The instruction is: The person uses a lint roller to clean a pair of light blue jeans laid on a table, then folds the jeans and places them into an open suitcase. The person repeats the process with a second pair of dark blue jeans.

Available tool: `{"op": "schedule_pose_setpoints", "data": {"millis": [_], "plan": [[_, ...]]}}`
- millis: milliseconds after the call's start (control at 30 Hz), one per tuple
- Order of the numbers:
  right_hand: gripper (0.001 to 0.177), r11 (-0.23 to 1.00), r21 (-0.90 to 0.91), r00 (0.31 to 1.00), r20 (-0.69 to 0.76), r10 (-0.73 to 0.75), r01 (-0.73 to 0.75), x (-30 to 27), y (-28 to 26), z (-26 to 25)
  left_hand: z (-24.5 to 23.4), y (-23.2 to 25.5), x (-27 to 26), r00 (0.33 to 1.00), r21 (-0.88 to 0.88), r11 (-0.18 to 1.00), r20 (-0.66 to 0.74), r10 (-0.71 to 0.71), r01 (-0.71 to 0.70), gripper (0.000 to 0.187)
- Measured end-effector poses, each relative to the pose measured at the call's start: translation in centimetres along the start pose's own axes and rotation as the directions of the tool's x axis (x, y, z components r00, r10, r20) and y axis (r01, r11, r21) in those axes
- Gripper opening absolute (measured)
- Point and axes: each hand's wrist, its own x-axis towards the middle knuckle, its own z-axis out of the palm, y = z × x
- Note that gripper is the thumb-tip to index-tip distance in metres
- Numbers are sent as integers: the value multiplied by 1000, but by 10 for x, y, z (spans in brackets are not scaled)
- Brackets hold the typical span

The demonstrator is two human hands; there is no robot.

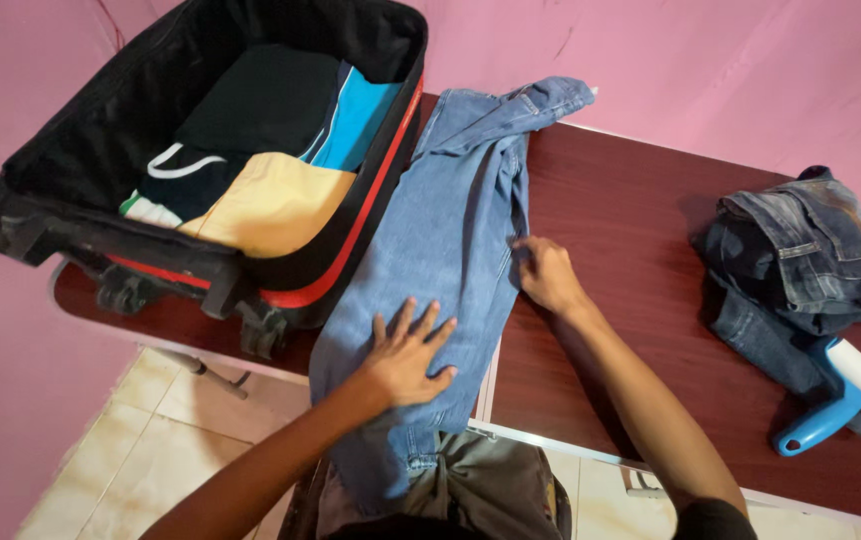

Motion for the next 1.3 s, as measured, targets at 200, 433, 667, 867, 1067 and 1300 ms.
{"op": "schedule_pose_setpoints", "data": {"millis": [200, 433, 667, 867, 1067, 1300], "plan": [[24, 949, 32, 879, 388, 276, -313, -39, 8, -62, 4, 43, -45, 967, -133, 985, 211, 140, -113, 80], [26, 850, 120, 735, 573, 363, -514, -61, 29, -129, -20, 50, -16, 988, -246, 957, -47, 149, -156, 81], [69, 745, 67, 748, 31, 663, -663, 14, 96, -84, -35, -16, 103, 876, -13, 997, -478, 65, -81, 83], [63, 862, 155, 782, -367, 504, -482, 105, 99, -44, -22, -38, 119, 889, -72, 994, -456, 35, -76, 79], [74, 789, 577, 976, 93, 195, -212, 192, 55, -7, -32, -45, 129, 887, -84, 993, -461, 31, -79, 78], [41, 999, -34, 998, 60, -2, 4, 127, 65, -17, -33, -42, 145, 892, -97, 984, -442, 93, -151, 74]]}}
